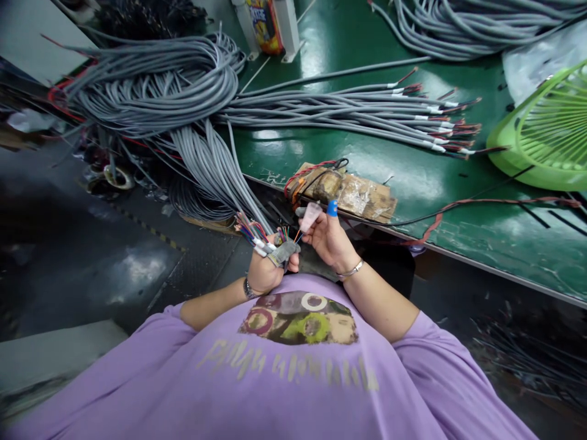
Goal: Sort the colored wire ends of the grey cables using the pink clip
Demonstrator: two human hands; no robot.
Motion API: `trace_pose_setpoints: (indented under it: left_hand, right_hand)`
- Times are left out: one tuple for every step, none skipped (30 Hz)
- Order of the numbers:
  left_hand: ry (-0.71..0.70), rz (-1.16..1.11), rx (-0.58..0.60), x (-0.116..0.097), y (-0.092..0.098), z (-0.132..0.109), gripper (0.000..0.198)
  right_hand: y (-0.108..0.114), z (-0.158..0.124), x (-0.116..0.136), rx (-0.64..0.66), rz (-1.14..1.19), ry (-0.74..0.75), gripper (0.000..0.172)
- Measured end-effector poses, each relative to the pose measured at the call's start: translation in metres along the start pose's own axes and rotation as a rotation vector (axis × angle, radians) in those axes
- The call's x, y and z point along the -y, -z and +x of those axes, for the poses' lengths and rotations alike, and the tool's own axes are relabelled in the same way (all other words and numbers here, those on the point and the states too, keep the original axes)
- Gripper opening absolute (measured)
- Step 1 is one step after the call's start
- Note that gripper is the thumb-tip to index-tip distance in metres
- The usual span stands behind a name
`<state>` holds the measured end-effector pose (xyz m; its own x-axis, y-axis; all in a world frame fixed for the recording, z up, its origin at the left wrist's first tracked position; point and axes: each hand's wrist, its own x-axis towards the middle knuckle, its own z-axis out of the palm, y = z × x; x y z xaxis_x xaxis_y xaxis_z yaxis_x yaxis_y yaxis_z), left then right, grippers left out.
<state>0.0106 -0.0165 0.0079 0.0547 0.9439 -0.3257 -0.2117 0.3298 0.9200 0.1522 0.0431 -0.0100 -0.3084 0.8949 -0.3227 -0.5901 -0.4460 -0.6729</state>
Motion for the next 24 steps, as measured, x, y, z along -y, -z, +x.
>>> trace_pose_setpoints:
  left_hand:
    - [-0.007,0.001,-0.007,0.0,0.0,-0.001,0.041]
    - [-0.013,0.0,-0.014,-0.001,0.0,-0.002,0.041]
    - [-0.018,-0.002,-0.02,-0.001,0.0,-0.002,0.041]
    - [-0.024,-0.003,-0.025,-0.001,-0.001,-0.002,0.041]
    - [-0.03,-0.003,-0.029,-0.002,-0.001,-0.002,0.04]
    - [-0.04,-0.002,-0.034,-0.002,-0.002,-0.001,0.04]
    - [-0.052,-0.001,-0.041,-0.002,-0.004,0.0,0.038]
    - [-0.066,0.0,-0.047,-0.002,-0.005,0.001,0.037]
    - [-0.081,0.0,-0.051,-0.002,-0.006,0.002,0.037]
    - [-0.094,0.001,-0.052,-0.002,-0.007,0.003,0.036]
    - [-0.105,0.003,-0.051,-0.002,-0.007,0.004,0.036]
    - [-0.113,0.006,-0.049,-0.001,-0.008,0.005,0.036]
    - [-0.116,0.012,-0.047,-0.001,-0.009,0.005,0.036]
    - [-0.118,0.021,-0.045,0.0,-0.009,0.006,0.036]
    - [-0.119,0.029,-0.045,0.001,-0.009,0.006,0.036]
    - [-0.12,0.037,-0.045,0.001,-0.009,0.007,0.036]
    - [-0.122,0.044,-0.047,0.002,-0.009,0.007,0.036]
    - [-0.124,0.051,-0.049,0.003,-0.008,0.007,0.036]
    - [-0.126,0.057,-0.051,0.003,-0.008,0.007,0.036]
    - [-0.126,0.061,-0.053,0.004,-0.008,0.007,0.036]
    - [-0.123,0.065,-0.053,0.005,-0.007,0.008,0.036]
    - [-0.12,0.067,-0.054,0.005,-0.006,0.008,0.035]
    - [-0.115,0.067,-0.055,0.006,-0.005,0.008,0.035]
    - [-0.109,0.066,-0.056,0.007,-0.005,0.008,0.035]
  right_hand:
    - [0.0,-0.001,0.002,0.026,-0.013,0.005,0.067]
    - [0.0,-0.002,0.004,0.043,-0.021,0.011,0.065]
    - [0.0,-0.003,0.005,0.049,-0.027,0.017,0.062]
    - [-0.001,-0.003,0.006,0.044,-0.033,0.025,0.057]
    - [-0.002,-0.004,0.007,0.03,-0.038,0.035,0.052]
    - [-0.002,-0.004,0.007,0.013,-0.042,0.048,0.048]
    - [-0.003,-0.004,0.006,-0.004,-0.044,0.065,0.045]
    - [-0.002,-0.004,0.004,-0.018,-0.042,0.084,0.044]
    - [-0.002,-0.004,0.002,-0.028,-0.036,0.105,0.044]
    - [-0.001,-0.003,0.0,-0.036,-0.031,0.123,0.046]
    - [-0.001,-0.002,-0.002,-0.043,-0.031,0.137,0.049]
    - [0.0,-0.001,-0.004,-0.047,-0.034,0.142,0.052]
    - [0.001,0.001,-0.006,-0.043,-0.039,0.14,0.055]
    - [0.001,0.002,-0.008,-0.028,-0.044,0.126,0.057]
    - [0.001,0.003,-0.008,-0.002,-0.047,0.105,0.06]
    - [0.001,0.003,-0.008,0.031,-0.044,0.082,0.062]
    - [0.0,0.004,-0.008,0.064,-0.032,0.06,0.063]
    - [-0.001,0.004,-0.008,0.086,-0.008,0.041,0.063]
    - [-0.002,0.004,-0.007,0.09,0.03,0.026,0.061]
    - [-0.003,0.005,-0.006,0.076,0.078,0.014,0.058]
    - [-0.004,0.005,-0.006,0.048,0.131,0.005,0.055]
    - [-0.005,0.005,-0.005,0.014,0.181,-0.001,0.051]
    - [-0.006,0.006,-0.005,-0.016,0.223,-0.005,0.048]
    - [-0.006,0.007,-0.005,-0.037,0.253,-0.005,0.044]
